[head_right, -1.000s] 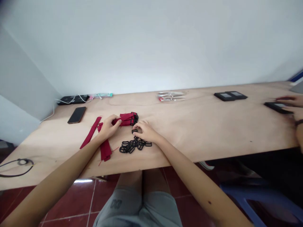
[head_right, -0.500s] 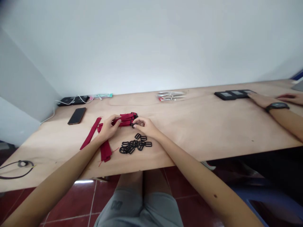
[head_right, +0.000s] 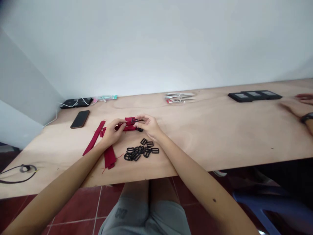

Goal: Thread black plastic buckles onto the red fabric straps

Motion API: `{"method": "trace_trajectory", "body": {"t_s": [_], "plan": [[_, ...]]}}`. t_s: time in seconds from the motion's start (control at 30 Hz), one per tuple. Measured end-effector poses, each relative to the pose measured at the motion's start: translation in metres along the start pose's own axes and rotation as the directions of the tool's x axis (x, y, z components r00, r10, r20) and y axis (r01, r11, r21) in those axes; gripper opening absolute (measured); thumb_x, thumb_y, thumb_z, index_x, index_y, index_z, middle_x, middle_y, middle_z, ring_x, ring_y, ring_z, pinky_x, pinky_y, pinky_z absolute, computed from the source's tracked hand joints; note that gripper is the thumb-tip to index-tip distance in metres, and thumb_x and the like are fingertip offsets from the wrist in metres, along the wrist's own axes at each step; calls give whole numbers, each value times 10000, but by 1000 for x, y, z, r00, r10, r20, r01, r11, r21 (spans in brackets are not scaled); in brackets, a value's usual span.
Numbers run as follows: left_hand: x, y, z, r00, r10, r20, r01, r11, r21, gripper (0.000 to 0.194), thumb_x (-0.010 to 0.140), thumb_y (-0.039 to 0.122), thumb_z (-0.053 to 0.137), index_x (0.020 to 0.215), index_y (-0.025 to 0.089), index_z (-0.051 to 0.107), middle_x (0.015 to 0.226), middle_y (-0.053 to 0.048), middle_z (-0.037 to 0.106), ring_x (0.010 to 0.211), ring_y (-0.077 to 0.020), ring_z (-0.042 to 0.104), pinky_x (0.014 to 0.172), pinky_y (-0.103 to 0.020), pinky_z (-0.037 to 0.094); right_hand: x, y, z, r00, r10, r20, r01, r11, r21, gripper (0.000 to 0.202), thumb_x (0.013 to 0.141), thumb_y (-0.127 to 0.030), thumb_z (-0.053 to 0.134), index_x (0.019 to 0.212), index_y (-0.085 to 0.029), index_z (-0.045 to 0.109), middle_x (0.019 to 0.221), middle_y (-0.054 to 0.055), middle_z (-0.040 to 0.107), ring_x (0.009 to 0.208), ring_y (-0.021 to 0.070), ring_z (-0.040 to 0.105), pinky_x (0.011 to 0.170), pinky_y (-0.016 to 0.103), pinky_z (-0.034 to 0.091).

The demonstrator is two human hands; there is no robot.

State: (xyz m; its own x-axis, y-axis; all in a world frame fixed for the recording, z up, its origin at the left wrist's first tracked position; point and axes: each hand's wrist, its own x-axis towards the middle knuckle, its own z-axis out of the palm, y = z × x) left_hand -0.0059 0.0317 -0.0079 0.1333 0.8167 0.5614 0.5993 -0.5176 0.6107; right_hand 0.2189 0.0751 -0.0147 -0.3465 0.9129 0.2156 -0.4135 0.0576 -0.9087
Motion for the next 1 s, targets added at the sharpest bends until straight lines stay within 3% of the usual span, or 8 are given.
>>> {"method": "trace_trajectory", "body": {"t_s": [0.4, 0.7, 1.0], "plan": [[-2, 10, -1, 999, -32, 43, 35, 997, -69, 171, 1054, 342, 574, 1070, 226, 699, 1065, -75, 757, 1005, -238, 707, 940, -394, 570, -2, -3, 4, 1000, 9, -21, -9, 1000, -15, 438, 626, -369, 1021, 939, -207, 761, 897, 15, 739, 703, 145, 675, 650, 284, 554], [-2, 14, -1, 998, -22, 61, 29, 993, -112, 133, 1025, 291, 577, 1030, 215, 685, 1040, -70, 751, 965, -216, 706, 913, -374, 582, -1, 5, 5, 1000, 12, 18, -10, 996, -85, 401, 698, -450, 973, 913, -200, 745, 765, 2, 730, 658, 148, 665, 638, 284, 510], [-5, 15, 4, 999, -53, 11, 54, 985, -164, 181, 953, 251, 652, 1116, 219, 724, 1079, -71, 790, 996, -223, 747, 945, -393, 621, -7, 2, 4, 986, -1, 165, 68, 915, -398, 417, 889, -596, 790, 818, -208, 654, 577, -35, 602, 501, 129, 531, 522, 271, 412]]}}
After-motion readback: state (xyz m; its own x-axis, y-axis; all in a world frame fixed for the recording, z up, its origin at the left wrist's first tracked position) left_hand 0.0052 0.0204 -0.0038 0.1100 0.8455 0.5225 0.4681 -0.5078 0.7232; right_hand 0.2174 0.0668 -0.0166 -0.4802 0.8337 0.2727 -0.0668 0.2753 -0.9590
